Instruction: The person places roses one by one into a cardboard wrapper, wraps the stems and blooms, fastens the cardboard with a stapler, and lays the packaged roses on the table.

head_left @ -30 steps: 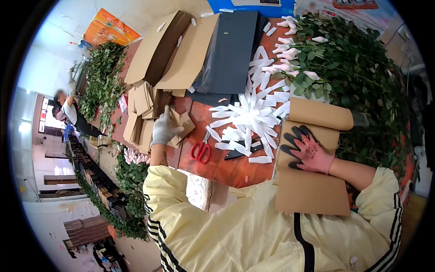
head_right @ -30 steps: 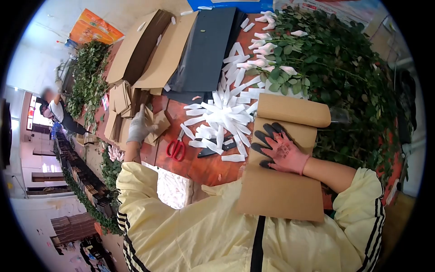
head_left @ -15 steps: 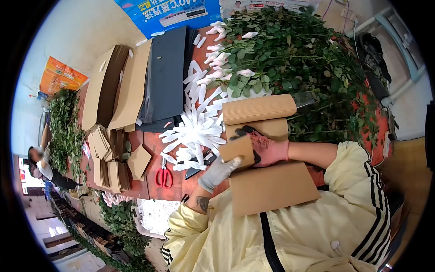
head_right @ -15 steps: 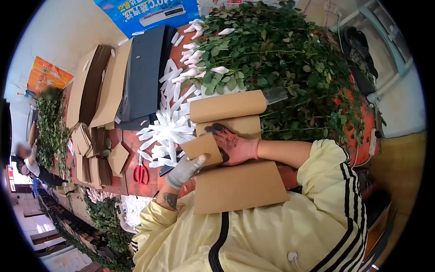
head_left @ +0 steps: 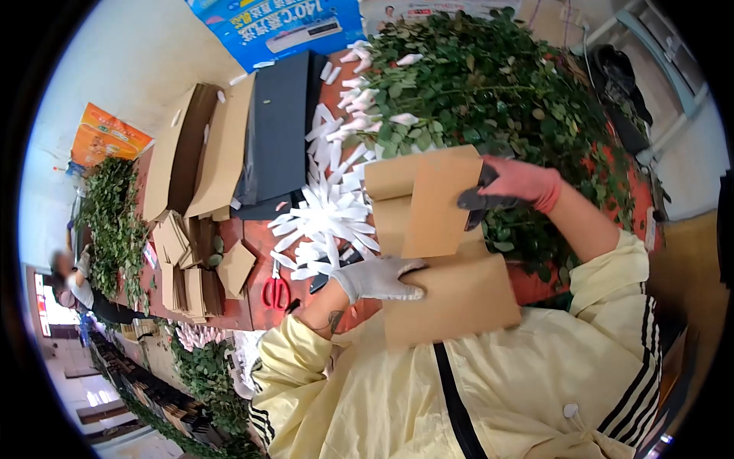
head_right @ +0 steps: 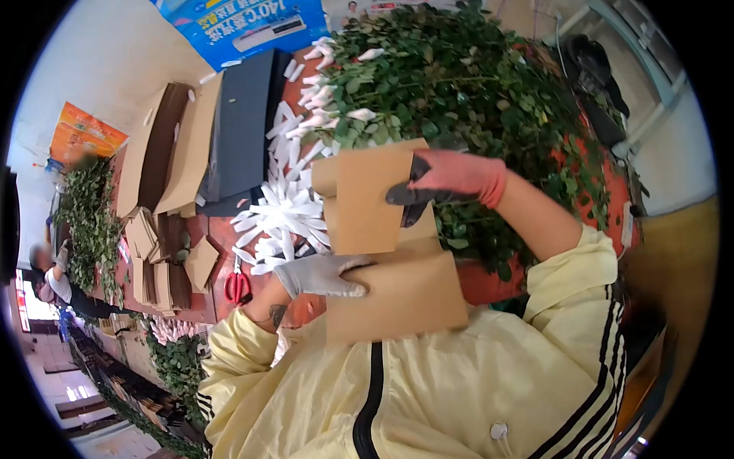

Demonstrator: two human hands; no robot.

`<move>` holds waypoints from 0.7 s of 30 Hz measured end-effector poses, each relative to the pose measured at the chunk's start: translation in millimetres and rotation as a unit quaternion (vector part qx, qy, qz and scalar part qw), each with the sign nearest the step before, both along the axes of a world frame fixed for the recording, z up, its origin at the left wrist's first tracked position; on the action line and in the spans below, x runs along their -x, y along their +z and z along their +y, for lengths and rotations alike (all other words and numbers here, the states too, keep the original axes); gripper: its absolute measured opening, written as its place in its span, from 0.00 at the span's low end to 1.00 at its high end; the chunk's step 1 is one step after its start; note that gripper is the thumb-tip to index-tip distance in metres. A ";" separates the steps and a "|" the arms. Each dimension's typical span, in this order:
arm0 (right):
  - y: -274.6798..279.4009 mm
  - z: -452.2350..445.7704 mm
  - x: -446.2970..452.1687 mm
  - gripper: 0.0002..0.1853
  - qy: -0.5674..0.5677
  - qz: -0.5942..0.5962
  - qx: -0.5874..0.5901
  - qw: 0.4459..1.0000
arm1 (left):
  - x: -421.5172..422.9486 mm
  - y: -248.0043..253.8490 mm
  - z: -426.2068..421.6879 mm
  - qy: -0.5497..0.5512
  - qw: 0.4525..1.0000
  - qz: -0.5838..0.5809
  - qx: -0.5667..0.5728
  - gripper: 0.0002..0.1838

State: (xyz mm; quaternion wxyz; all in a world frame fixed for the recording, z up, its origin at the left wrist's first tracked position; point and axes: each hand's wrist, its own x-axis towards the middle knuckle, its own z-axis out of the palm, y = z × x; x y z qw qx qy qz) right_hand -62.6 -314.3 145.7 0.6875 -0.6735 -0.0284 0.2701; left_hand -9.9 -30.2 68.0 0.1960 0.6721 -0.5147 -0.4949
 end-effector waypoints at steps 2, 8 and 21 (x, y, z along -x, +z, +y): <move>29.5 13.8 16.2 0.25 0.011 0.096 -0.065 0.993 | 17.6 -4.4 -3.2 0.031 0.998 -0.007 0.061 0.31; -49.0 23.3 10.5 0.15 -0.065 0.138 -0.009 0.988 | 57.8 -0.3 -8.8 0.171 0.936 -0.304 -0.041 0.16; -116.2 61.6 -12.6 0.18 -0.067 -0.028 0.432 0.899 | 45.7 7.0 7.4 0.134 0.951 -0.277 0.015 0.16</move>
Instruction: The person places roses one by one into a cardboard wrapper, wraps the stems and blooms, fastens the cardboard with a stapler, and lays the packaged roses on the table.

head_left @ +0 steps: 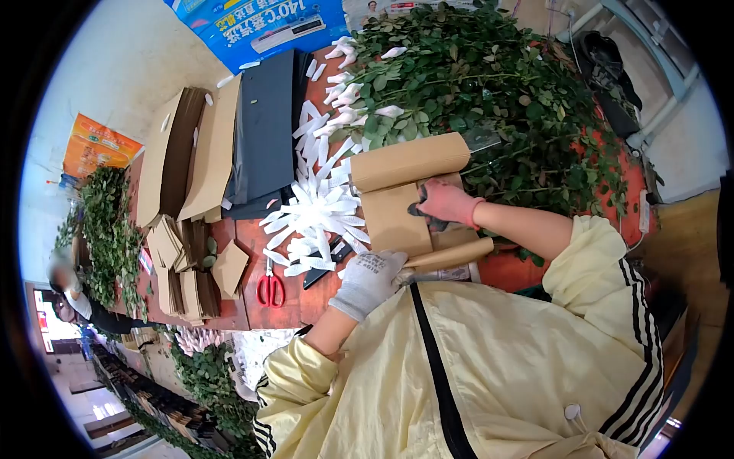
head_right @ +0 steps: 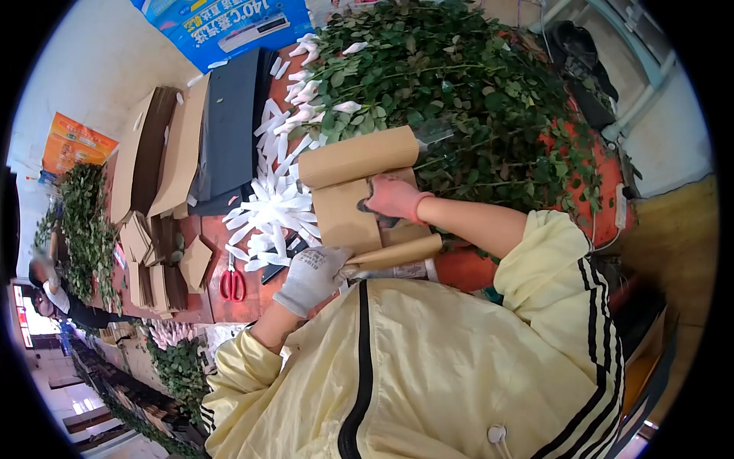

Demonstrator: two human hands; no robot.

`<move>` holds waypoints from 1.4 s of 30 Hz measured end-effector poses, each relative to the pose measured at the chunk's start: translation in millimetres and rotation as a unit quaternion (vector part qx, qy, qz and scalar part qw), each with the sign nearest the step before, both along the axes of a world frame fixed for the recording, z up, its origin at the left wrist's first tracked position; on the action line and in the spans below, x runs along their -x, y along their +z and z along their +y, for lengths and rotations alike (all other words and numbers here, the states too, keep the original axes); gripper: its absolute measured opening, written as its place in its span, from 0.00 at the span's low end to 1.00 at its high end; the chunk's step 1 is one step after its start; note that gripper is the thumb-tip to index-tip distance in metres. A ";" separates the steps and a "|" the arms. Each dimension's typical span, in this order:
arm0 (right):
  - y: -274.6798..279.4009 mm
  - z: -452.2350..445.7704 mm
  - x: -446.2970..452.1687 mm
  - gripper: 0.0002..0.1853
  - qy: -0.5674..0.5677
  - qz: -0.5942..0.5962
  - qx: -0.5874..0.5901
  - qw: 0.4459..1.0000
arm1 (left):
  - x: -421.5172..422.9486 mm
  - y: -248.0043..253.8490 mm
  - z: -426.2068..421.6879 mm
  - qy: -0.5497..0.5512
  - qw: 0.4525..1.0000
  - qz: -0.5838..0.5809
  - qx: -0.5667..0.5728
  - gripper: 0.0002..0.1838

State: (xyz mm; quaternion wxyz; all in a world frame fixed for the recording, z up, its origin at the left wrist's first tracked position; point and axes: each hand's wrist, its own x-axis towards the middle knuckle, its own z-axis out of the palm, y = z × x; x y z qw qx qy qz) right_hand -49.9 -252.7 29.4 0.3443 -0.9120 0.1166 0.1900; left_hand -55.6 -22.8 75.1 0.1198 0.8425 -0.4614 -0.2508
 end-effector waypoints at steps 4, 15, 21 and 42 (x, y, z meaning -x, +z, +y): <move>-18.9 8.5 9.8 0.18 0.016 -0.073 0.081 0.994 | -4.2 -5.4 1.0 -0.040 0.998 -0.041 0.009 0.16; 47.5 2.1 -22.4 0.19 0.279 -0.128 0.245 0.920 | -19.3 -5.8 -32.3 -0.151 0.975 -0.011 -0.160 0.21; 77.0 -53.0 -164.5 0.12 0.178 -0.319 0.129 0.922 | -47.1 -5.1 -21.1 -0.190 0.968 0.098 -0.132 0.34; -18.7 -95.2 -323.1 0.17 0.202 -0.145 0.411 0.877 | -148.6 38.2 -26.3 -0.196 0.916 0.346 -0.061 0.30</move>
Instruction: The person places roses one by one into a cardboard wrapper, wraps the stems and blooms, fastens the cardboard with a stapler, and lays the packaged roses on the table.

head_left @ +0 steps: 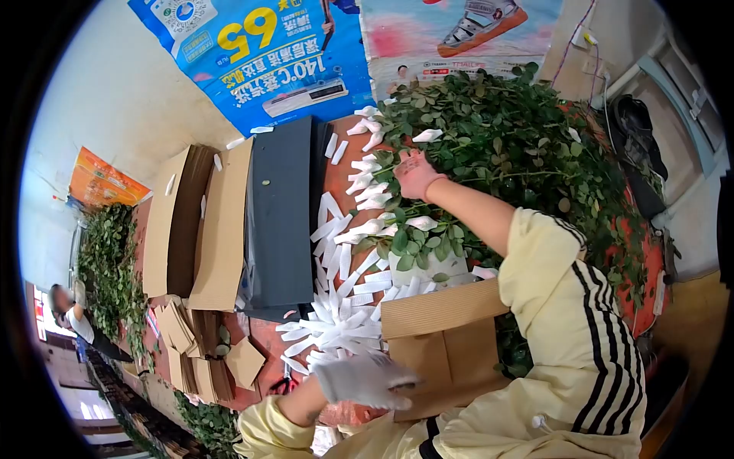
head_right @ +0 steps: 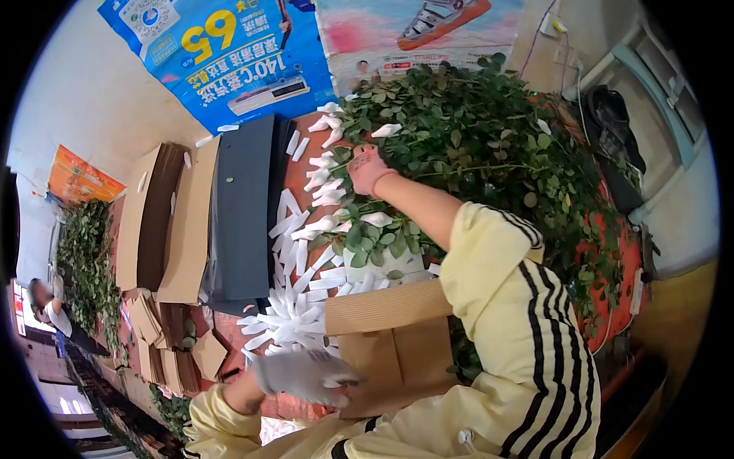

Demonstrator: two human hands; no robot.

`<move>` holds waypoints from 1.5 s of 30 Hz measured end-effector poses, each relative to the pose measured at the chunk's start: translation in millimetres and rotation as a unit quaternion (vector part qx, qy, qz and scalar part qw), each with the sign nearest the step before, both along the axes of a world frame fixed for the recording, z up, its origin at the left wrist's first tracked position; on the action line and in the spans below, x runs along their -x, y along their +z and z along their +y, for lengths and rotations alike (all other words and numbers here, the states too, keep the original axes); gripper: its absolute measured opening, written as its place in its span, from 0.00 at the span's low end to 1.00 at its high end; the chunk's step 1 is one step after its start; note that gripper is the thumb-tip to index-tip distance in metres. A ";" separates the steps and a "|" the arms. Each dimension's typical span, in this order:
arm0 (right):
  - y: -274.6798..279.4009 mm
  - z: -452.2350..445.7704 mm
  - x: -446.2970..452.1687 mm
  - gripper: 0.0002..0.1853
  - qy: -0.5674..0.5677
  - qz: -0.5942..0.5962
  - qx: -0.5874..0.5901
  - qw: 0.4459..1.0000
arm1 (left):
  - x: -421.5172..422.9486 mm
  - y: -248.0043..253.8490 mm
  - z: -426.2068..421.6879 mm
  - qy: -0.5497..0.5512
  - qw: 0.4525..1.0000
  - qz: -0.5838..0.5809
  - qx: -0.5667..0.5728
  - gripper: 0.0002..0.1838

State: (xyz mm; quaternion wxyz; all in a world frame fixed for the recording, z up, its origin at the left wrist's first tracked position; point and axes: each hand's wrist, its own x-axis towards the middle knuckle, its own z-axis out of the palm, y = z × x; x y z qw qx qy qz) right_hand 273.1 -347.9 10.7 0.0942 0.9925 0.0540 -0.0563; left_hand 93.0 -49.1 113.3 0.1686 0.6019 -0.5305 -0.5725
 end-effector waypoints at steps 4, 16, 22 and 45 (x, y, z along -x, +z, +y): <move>44.5 -27.0 15.2 0.18 -0.018 -0.029 -0.188 0.982 | -71.3 34.3 3.3 0.240 0.963 0.124 0.006 0.27; 87.3 -67.6 78.3 0.28 0.035 -0.219 -0.321 0.921 | -190.7 -97.1 -78.4 0.511 0.694 0.462 0.210 0.42; 92.3 -75.7 98.2 0.29 0.106 -0.265 -0.338 0.897 | -180.8 -90.8 -94.7 0.393 0.633 0.611 0.268 0.41; 76.7 -64.5 166.6 0.28 0.164 -0.247 -0.228 0.928 | -106.7 -41.8 -142.8 0.417 0.560 0.621 0.357 0.37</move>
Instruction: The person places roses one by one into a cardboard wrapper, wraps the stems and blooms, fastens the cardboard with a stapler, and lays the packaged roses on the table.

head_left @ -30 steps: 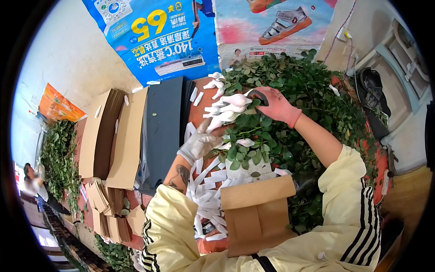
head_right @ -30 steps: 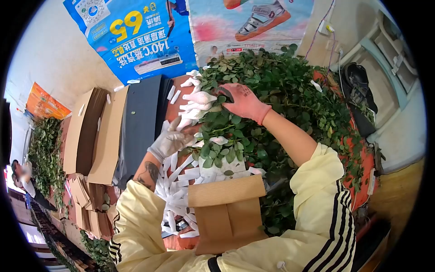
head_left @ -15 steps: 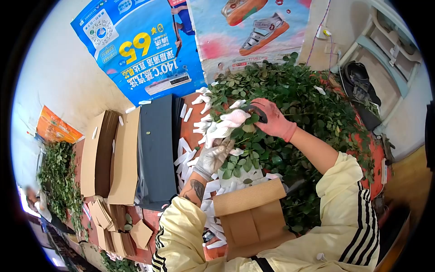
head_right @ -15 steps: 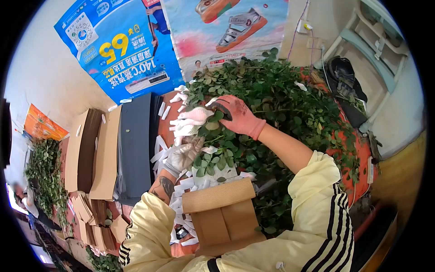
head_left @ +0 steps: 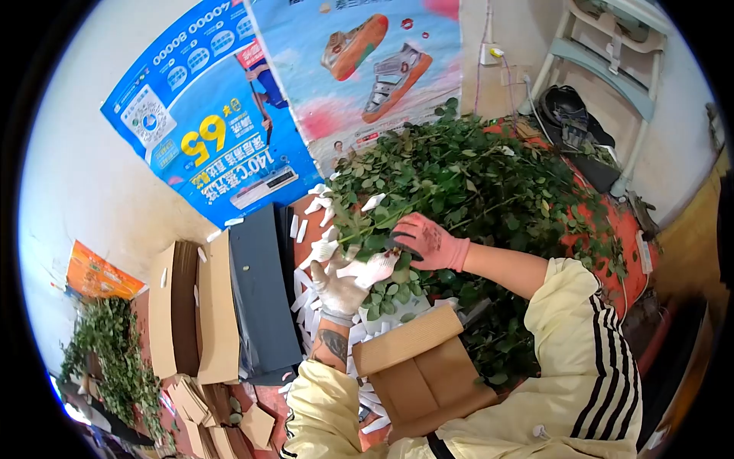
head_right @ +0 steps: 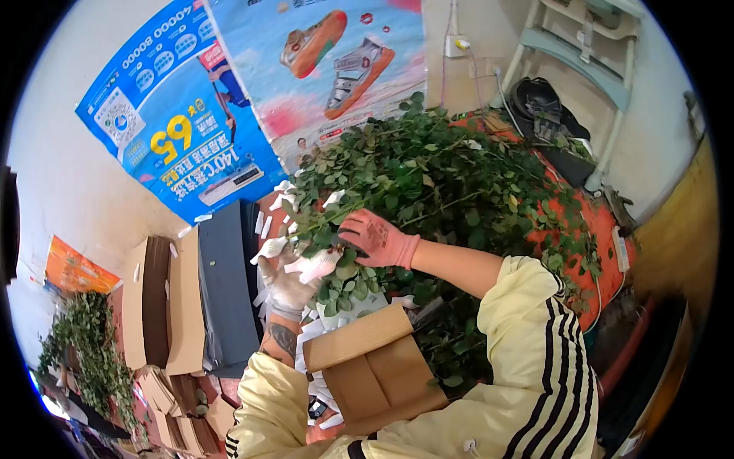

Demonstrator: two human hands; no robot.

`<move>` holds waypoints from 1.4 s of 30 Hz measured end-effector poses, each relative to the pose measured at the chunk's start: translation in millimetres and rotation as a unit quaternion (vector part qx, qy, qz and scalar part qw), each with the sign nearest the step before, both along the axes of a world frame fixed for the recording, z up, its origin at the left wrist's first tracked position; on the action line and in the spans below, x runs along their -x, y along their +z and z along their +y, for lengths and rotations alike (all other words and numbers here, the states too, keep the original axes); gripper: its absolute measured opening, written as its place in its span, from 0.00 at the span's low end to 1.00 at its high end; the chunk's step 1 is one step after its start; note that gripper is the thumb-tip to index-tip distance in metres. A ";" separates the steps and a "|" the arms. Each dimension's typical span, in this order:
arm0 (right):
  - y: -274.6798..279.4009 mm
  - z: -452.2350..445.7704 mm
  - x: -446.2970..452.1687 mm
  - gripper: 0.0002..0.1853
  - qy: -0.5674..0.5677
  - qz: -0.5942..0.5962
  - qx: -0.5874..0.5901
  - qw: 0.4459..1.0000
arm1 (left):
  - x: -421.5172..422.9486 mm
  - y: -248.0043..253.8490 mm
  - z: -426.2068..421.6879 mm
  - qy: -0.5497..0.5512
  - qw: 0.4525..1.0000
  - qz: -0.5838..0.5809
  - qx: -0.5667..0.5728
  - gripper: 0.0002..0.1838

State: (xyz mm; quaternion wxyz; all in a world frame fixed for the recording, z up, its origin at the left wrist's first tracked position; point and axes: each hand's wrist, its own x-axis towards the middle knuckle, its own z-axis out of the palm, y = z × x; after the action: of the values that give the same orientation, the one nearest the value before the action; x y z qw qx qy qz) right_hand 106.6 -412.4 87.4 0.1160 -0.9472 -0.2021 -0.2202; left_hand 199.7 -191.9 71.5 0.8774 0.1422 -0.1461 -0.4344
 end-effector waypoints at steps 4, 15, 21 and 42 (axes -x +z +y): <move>-0.6 6.1 16.0 0.38 -0.085 -0.033 0.146 0.985 | 3.4 15.2 -5.2 0.001 1.000 0.020 -0.024 0.33; 72.9 -51.8 20.8 0.31 -0.175 -0.101 0.012 0.979 | 9.1 63.1 -23.8 -0.024 0.958 -0.252 -0.133 0.46; 228.5 -186.7 105.7 0.26 -0.251 -0.360 -0.202 0.875 | -18.8 -16.4 27.5 -0.002 0.704 -0.576 -0.416 0.38; 448.1 -248.0 387.9 0.31 0.008 -0.502 -0.350 0.791 | 129.1 139.8 114.6 0.265 0.582 -0.705 -0.305 0.16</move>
State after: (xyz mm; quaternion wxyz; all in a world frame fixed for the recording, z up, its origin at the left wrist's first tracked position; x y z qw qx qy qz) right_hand -281.3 -660.5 535.5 0.3234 -0.5960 -0.1489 -0.7197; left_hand 70.6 -77.3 211.4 0.4793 0.6959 -0.5335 0.0355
